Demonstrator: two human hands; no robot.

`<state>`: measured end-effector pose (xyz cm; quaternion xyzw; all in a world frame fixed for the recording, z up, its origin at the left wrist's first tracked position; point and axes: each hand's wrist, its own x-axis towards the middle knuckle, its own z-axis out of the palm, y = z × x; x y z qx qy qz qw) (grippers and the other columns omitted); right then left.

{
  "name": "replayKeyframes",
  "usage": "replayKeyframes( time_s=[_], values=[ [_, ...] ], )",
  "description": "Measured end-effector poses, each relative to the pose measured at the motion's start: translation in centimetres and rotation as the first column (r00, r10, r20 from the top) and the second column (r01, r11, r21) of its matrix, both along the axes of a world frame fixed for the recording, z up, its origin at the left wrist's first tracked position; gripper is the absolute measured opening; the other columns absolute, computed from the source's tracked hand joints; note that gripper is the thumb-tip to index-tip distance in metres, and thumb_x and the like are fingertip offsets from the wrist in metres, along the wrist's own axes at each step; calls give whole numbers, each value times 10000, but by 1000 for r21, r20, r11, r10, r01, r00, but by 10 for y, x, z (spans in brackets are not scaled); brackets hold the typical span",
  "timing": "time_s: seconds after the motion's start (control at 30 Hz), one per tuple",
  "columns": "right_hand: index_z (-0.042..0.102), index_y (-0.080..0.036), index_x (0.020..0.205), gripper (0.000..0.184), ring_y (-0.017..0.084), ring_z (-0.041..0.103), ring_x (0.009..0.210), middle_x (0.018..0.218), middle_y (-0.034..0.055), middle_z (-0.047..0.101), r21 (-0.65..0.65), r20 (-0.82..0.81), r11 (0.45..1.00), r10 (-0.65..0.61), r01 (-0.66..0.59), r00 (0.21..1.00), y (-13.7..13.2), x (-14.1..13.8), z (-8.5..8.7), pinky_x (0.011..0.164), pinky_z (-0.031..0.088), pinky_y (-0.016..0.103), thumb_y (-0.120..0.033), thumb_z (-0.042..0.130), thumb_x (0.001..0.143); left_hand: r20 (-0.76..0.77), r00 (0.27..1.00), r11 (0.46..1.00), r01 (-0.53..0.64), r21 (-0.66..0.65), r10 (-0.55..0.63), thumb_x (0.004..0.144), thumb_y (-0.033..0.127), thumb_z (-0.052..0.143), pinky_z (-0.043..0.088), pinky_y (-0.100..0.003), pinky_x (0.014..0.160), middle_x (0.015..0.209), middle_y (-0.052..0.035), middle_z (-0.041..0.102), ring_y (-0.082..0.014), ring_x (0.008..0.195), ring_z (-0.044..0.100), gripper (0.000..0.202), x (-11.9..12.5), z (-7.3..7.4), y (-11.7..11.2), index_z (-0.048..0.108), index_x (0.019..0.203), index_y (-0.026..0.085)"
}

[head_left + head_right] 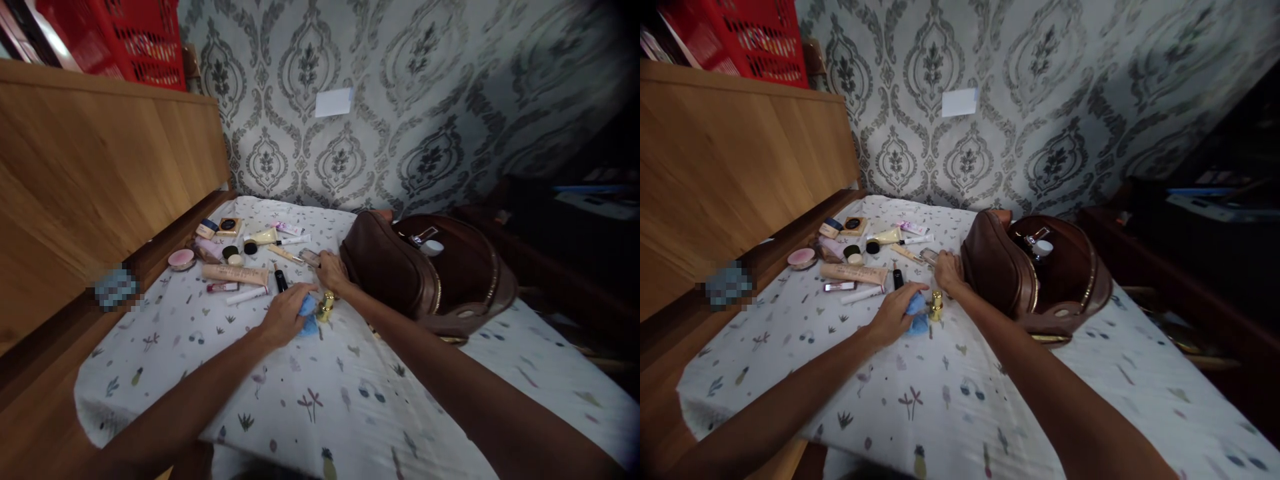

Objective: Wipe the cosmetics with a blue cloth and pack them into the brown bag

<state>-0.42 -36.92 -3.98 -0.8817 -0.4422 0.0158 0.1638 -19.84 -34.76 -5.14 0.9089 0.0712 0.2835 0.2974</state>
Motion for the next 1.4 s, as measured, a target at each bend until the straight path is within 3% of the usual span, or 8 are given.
replayKeyframes(
  time_s=[0.27, 0.4, 0.73, 1.03, 1.27, 1.4],
  values=[
    [668, -105, 1100, 244, 252, 572, 1082, 1181, 159, 655, 39, -2, 999, -27, 27, 1000, 1, 8, -9, 854, 437, 295, -189, 590, 884, -15, 1000, 1000, -3, -26, 2, 665, -7, 468, 496, -385, 994, 1232, -74, 648, -267, 1148, 609, 616, -1, 4, -1, 534, 1233, 221],
    [667, -146, 1103, 248, 249, 556, 1065, 1141, 126, 648, 106, 12, 993, -48, 47, 999, 0, 7, -17, 881, 431, 303, -247, 581, 893, -19, 1000, 1000, -5, -11, 5, 705, 7, 474, 504, -370, 981, 1205, -63, 656, -246, 1104, 623, 568, -1, 5, -2, 532, 1224, 230],
    [678, -146, 1130, 306, 280, 550, 1076, 1138, 138, 637, 282, -4, 956, -81, 79, 997, 5, 5, -27, 933, 437, 357, -287, 612, 867, -19, 1000, 1000, -7, 10, 7, 786, 62, 508, 515, -376, 959, 1175, -82, 665, -247, 1084, 633, 432, 1, 6, -2, 539, 1189, 213],
    [747, -144, 978, 323, 266, 675, 854, 899, 126, 739, 308, -144, 940, -107, 147, 984, -1, 4, -34, 745, 497, 318, -401, 696, 788, -2, 1000, 1000, 12, 10, -12, 708, 24, 482, 502, -382, 1000, 1204, -80, 655, -250, 1132, 618, 539, 1, 5, -1, 530, 1211, 210],
    [739, -144, 1031, 347, 281, 686, 931, 1002, 131, 747, 415, -204, 902, -40, 123, 978, -17, 1, -39, 841, 523, 361, -351, 684, 758, 12, 1000, 998, 0, -61, 1, 674, 26, 482, 486, -391, 1008, 1215, -92, 656, -264, 1143, 611, 555, 2, 4, 0, 557, 1196, 198],
    [709, -140, 1118, 410, 277, 680, 980, 1096, 138, 734, 490, -225, 868, 28, 88, 974, -32, -4, -41, 892, 521, 389, -355, 621, 779, 49, 994, 975, -82, -205, 94, 673, 41, 517, 500, -355, 938, 1094, -53, 684, -238, 1021, 631, 504, 4, 8, 7, 590, 1144, 206]
  ],
)
